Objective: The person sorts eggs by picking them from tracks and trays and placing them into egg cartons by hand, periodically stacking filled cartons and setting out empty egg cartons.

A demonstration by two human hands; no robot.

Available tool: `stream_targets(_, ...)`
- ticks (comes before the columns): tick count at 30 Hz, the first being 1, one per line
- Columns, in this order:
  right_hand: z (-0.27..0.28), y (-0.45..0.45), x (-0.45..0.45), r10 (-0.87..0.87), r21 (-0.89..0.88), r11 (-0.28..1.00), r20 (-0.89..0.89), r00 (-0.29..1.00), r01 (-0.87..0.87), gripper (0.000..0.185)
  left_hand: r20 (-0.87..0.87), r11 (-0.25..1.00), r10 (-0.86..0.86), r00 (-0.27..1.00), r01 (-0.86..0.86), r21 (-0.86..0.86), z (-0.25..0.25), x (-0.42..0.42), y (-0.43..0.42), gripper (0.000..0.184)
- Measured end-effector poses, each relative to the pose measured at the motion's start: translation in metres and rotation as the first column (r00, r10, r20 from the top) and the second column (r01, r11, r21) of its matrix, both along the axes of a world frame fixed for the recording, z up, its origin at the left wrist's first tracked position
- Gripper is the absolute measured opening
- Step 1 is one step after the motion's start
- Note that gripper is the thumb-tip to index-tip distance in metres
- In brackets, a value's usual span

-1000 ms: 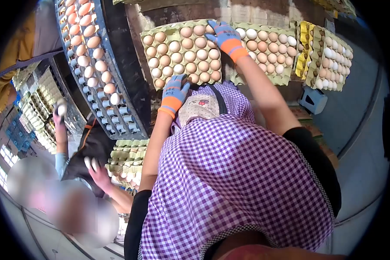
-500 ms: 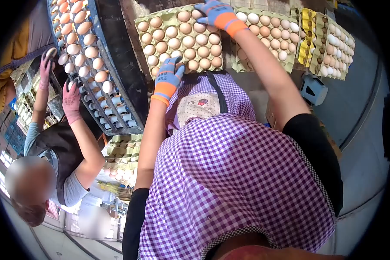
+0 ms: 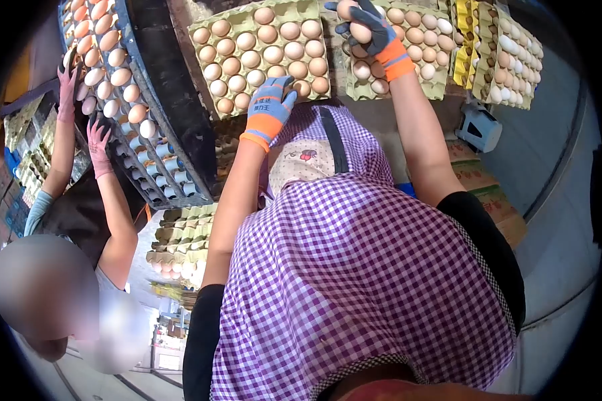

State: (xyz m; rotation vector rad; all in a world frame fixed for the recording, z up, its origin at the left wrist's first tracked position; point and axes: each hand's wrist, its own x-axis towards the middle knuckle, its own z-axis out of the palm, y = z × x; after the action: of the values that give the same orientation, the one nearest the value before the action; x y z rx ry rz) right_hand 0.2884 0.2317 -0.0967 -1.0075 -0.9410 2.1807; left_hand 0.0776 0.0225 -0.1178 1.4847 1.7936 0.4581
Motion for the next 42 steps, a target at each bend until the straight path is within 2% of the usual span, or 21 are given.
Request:
stream_targets(2, 0.009, -0.002, -0.011, 0.057, 0.047, 0.996, 0.261, 0.964, -0.071, 0.043, 0.008, 1.0, -0.024, 1.0, 0.024, 0.008, -0.004, 0.007, -0.009, 0.037)
stream_targets(3, -0.005, 0.003, -0.016, 0.149, 0.268, 0.923, 0.41, 0.9, -0.275, 0.043, -0.007, 0.998, -0.048, 0.999, 0.048, -0.029, -0.005, 0.01, -0.012, 0.037)
stream_targets(4, -0.018, 0.002, -0.021, -0.031, 0.537, 0.62, 0.746, 0.665, -0.573, 0.046, -0.023, 0.995, -0.075, 0.997, 0.073, -0.063, -0.005, 0.014, -0.014, 0.037)
stream_targets(6, -0.042, -0.002, -0.027, -0.205, 0.509, 0.263, 0.86, 0.468, -0.82, 0.043, -0.079, 0.989, -0.111, 0.991, 0.102, -0.111, 0.002, 0.022, -0.017, 0.039)
stream_targets(9, -0.062, 0.008, -0.033, -0.076, 0.361, 0.176, 0.933, 0.353, -0.916, 0.039, -0.116, 0.978, -0.167, 0.979, 0.149, -0.148, 0.001, 0.032, -0.021, 0.043)
stream_targets(12, -0.076, 0.026, -0.029, 0.079, 0.475, 0.298, 0.852, 0.518, -0.828, 0.038, -0.126, 0.971, -0.193, 0.973, 0.172, -0.166, -0.003, 0.04, -0.01, 0.043)
stream_targets(18, -0.051, 0.022, -0.032, 0.107, 0.319, 0.446, 0.909, 0.403, -0.836, 0.036, -0.231, 0.958, -0.274, 0.934, 0.245, -0.146, 0.0, 0.057, 0.025, 0.044)
stream_targets(20, -0.049, 0.005, -0.021, -0.167, 0.666, 0.371, 0.733, 0.659, -0.647, 0.031, -0.422, 0.935, -0.247, 0.872, 0.329, 0.132, -0.022, 0.062, 0.024, 0.046)
stream_targets(21, -0.048, 0.004, -0.032, -0.096, 0.561, 0.488, 0.796, 0.597, -0.669, 0.031, -0.453, 0.927, -0.313, 0.835, 0.372, 0.046, -0.031, 0.065, 0.022, 0.04)
stream_targets(22, -0.045, 0.009, -0.036, 0.066, 0.459, 0.463, 0.835, 0.547, -0.758, 0.036, -0.449, 0.926, -0.318, 0.835, 0.374, 0.04, -0.039, 0.066, 0.016, 0.04)
stream_targets(24, -0.056, -0.004, -0.044, -0.023, 0.526, 0.254, 0.842, 0.539, -0.811, 0.039, -0.562, 0.893, -0.346, 0.751, 0.448, 0.049, -0.043, 0.064, 0.006, 0.035)
stream_targets(27, -0.054, 0.007, -0.052, -0.001, 0.394, 0.223, 0.915, 0.404, -0.892, 0.04, -0.567, 0.888, -0.303, 0.766, 0.443, 0.124, -0.044, 0.071, 0.01, 0.024)
stream_targets(31, -0.108, 0.005, -0.043, -0.289, 0.618, -0.05, 0.743, 0.604, -0.784, 0.043, -0.553, 0.876, -0.337, 0.762, 0.469, 0.111, -0.043, 0.072, 0.015, 0.021)
stream_targets(32, -0.097, 0.015, -0.063, -0.08, 0.208, 0.098, 0.977, 0.2, -0.973, 0.057, -0.571, 0.867, -0.348, 0.744, 0.486, 0.105, -0.04, 0.075, 0.02, 0.022)
stream_targets(33, -0.047, 0.014, -0.071, -0.224, 0.247, 0.029, 0.946, 0.235, -0.969, 0.027, -0.591, 0.87, -0.377, 0.713, 0.492, 0.038, -0.042, 0.078, 0.023, 0.024)
stream_targets(34, -0.076, 0.011, -0.079, -0.285, 0.322, 0.162, 0.92, 0.269, -0.933, 0.027, -0.577, 0.865, -0.395, 0.715, 0.502, 0.031, -0.045, 0.079, 0.022, 0.027)
stream_targets(35, -0.056, 0.006, -0.082, -0.31, 0.236, 0.167, 0.934, 0.176, -0.957, 0.023, -0.593, 0.865, -0.359, 0.721, 0.495, 0.079, -0.053, 0.078, 0.018, 0.029)
stream_targets(39, -0.045, 0.008, -0.05, -0.216, 0.372, 0.136, 0.916, 0.339, -0.918, 0.03, -0.483, 0.893, -0.247, 0.84, 0.391, 0.223, -0.049, 0.068, 0.011, 0.043)
stream_targets(40, -0.043, 0.002, -0.03, -0.226, 0.468, 0.197, 0.877, 0.425, -0.861, 0.039, -0.483, 0.89, -0.247, 0.84, 0.394, 0.23, -0.043, 0.066, 0.008, 0.043)
stream_targets(41, -0.008, -0.002, -0.016, -0.077, 0.4, 0.421, 0.91, 0.407, -0.814, 0.05, -0.348, 0.928, -0.166, 0.923, 0.265, 0.26, -0.029, 0.062, 0.008, 0.042)
stream_targets(42, -0.014, -0.024, 0.005, -0.267, 0.552, 0.56, 0.827, 0.495, -0.618, 0.056, -0.208, 0.954, -0.077, 0.975, 0.133, 0.269, -0.022, 0.061, 0.008, 0.04)
